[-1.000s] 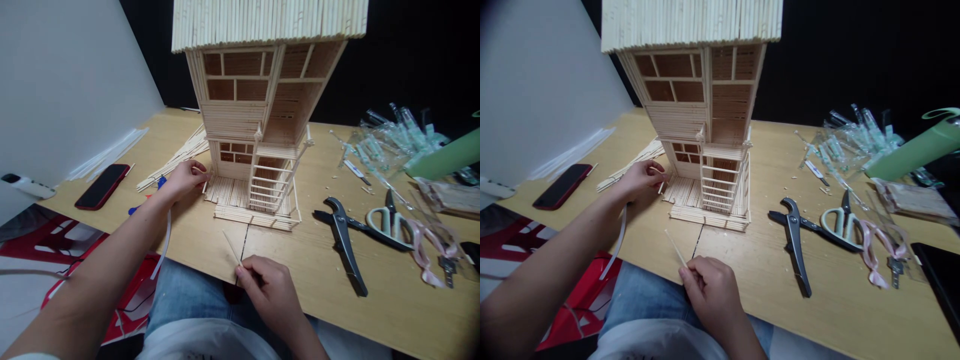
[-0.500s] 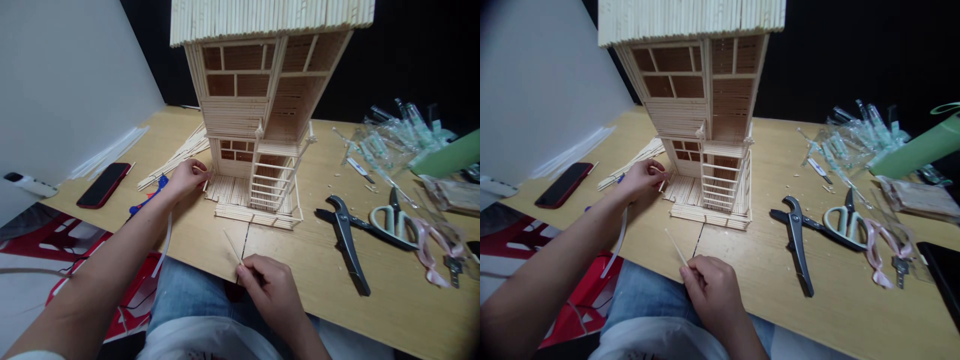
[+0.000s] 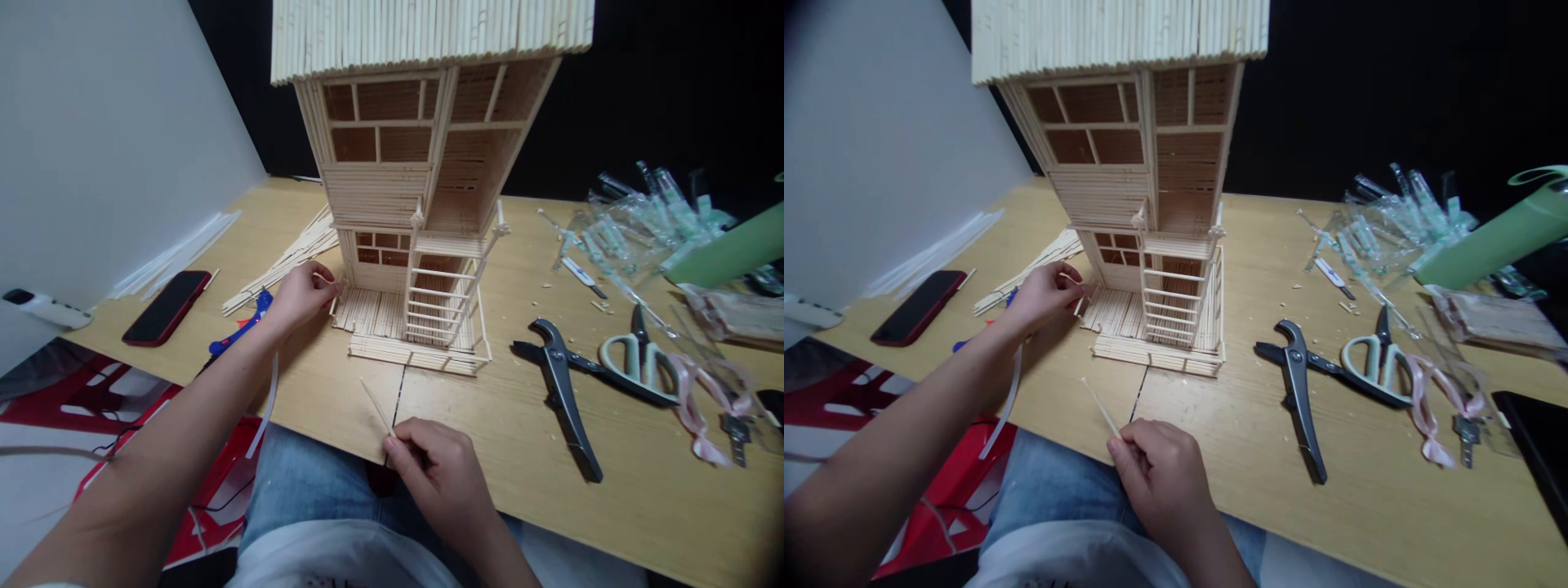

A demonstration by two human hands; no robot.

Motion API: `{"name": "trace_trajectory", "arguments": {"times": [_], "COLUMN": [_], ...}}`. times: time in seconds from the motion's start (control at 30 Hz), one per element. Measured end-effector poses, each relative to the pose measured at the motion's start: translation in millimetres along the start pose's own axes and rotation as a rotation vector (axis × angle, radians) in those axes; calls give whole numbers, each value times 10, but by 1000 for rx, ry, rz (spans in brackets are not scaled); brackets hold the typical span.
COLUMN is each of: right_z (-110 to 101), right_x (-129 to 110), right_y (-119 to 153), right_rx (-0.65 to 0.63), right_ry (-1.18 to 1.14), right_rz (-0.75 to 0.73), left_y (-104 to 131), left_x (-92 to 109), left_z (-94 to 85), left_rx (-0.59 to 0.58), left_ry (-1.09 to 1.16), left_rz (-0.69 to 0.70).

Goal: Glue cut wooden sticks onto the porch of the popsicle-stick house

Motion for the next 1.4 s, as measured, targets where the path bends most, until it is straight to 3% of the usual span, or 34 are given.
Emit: {"name": "trace_trajectory", "arguments": {"times": [1.03, 1.4], "right_z": [6, -1], "right_x": [9, 18], "right_y": [1, 15], "right_rx": [8, 15], "right_ry": [4, -8], "right_rz": [-6, -15], "left_y": [27, 6], "left_x": [141, 108], "left_z": [-42, -40], "left_rx": [94, 75], "left_ry": [-171, -230], "left_rz": [78, 79]}}
Point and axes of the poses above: each hand's wrist, its own y-axis away from the middle knuckle, its own z-axis out of the palm, x = y × z, the point moved 8 cm from there along -y, towards the middle knuckle
